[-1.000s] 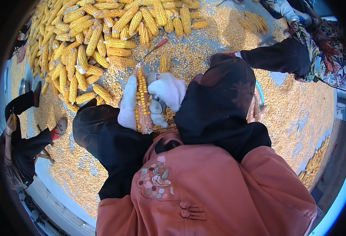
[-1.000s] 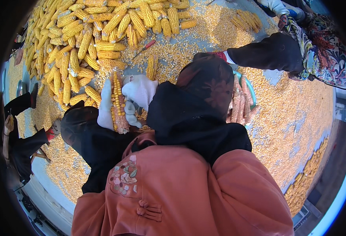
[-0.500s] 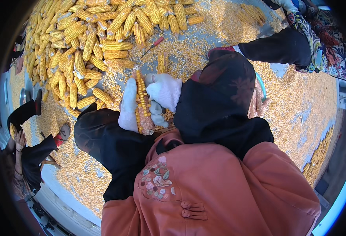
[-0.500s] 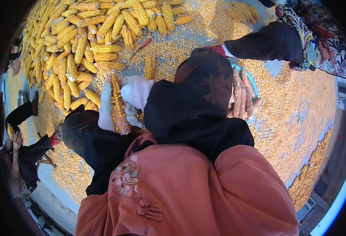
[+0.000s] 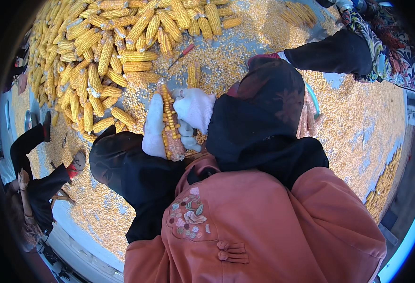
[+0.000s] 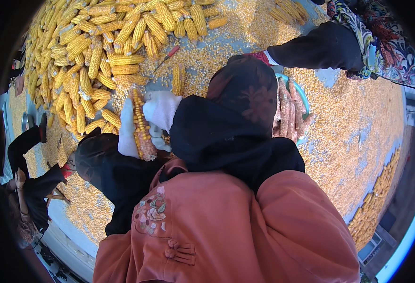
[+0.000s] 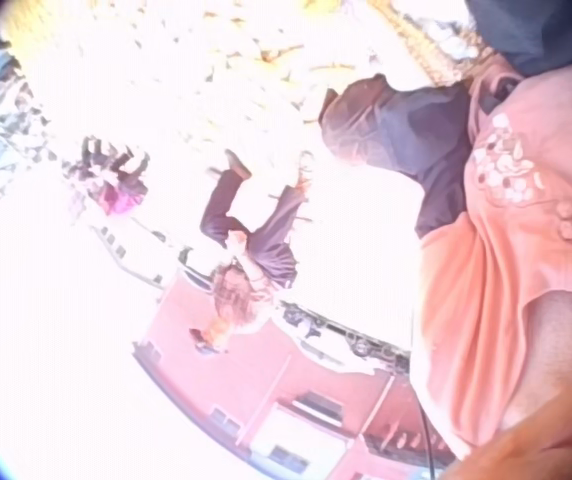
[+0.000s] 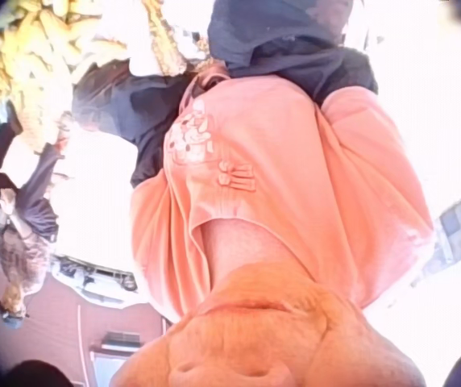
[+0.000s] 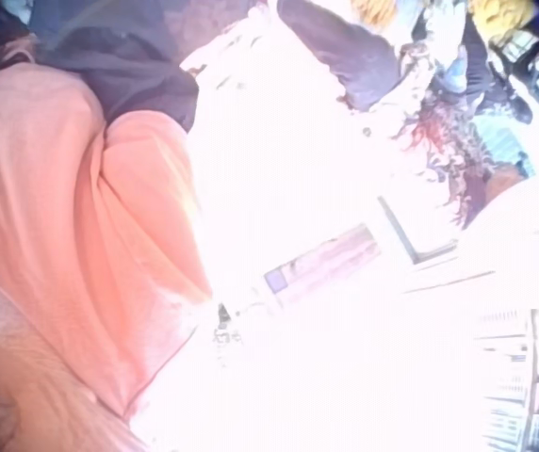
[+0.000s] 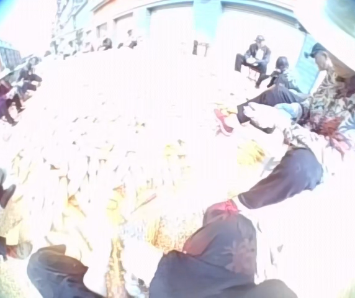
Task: The person sits on the ground and removes kernels from corn cobs by hand, dropping the kernels onto a large pile. The person repeatedly picks up cobs, shucks them, and discards the cobs.
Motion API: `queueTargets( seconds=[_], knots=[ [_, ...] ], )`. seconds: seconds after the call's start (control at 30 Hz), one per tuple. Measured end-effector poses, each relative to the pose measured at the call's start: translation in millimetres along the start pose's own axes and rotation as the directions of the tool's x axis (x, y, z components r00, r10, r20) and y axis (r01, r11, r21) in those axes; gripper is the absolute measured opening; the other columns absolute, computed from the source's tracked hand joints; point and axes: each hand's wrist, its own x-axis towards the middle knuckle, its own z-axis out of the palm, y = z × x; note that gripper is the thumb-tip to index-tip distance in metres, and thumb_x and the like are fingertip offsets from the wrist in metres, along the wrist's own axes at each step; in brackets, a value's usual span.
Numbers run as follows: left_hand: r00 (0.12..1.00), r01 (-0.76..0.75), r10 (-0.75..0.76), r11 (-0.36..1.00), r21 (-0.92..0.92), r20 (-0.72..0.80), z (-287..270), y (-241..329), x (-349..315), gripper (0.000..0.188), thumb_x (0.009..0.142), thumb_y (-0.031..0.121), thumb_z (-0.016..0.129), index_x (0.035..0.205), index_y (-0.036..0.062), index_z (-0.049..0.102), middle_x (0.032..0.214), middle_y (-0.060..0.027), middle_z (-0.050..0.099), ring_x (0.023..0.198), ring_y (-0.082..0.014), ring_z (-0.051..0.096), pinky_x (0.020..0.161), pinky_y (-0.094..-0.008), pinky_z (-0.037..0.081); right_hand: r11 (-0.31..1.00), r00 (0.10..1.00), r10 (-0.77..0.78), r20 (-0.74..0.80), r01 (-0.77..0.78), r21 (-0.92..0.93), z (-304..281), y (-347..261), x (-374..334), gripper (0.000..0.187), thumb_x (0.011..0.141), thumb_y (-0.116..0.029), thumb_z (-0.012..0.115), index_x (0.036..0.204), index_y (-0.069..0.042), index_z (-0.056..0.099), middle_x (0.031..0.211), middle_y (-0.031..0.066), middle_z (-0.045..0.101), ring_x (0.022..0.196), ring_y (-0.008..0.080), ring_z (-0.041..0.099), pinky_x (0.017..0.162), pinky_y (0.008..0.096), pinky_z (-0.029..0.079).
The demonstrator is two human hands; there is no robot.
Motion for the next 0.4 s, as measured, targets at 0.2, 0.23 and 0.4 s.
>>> queueTargets(
  seconds=[0.2, 0.23, 0.4],
  knots=[
    [1.0, -0.029, 0.029, 1.0, -0.012, 0.008, -4, -1, -2, 0.042, 0.087, 0.046, 0.037, 0.098, 0.0076, 0.049, 0.06, -0.0039, 0.05, 0.044, -0.0122, 0.045, 0.038, -0.0254, 0.038, 0.87, 0.967, 0.014, -0.253, -0.137, -0.474, 38, -62, -37, 0.037, 0.083, -0.033, 0.038, 0.079, -0.001, 0.055, 0.059, 0.0104, 0.053, 0.055, 0.0201, 0.051, 0.058, 0.0338, 0.041],
    [0.999, -0.002, 0.002, 1.0, -0.017, 0.036, -7, -2, -1, 0.041, 0.087, 0.046, 0.038, 0.097, 0.008, 0.05, 0.061, -0.0037, 0.051, 0.044, -0.0121, 0.045, 0.038, -0.0252, 0.038, 0.851, 0.967, -0.033, -0.253, -0.106, -0.514, 36, -58, -34, 0.038, 0.084, -0.034, 0.037, 0.079, -0.001, 0.055, 0.06, 0.0112, 0.054, 0.057, 0.0212, 0.052, 0.059, 0.034, 0.042],
    [0.997, 0.039, -0.042, 0.999, -0.033, -0.068, 7, -2, -2, 0.036, 0.086, 0.045, 0.042, 0.09, 0.0101, 0.052, 0.062, -0.003, 0.052, 0.045, -0.0118, 0.046, 0.04, -0.0247, 0.038, 0.692, 0.956, -0.158, -0.246, -0.071, -0.718, 18, -23, -2, 0.041, 0.084, -0.037, 0.036, 0.083, -0.001, 0.056, 0.068, 0.0146, 0.059, 0.064, 0.0263, 0.057, 0.064, 0.0357, 0.043]
  ],
)
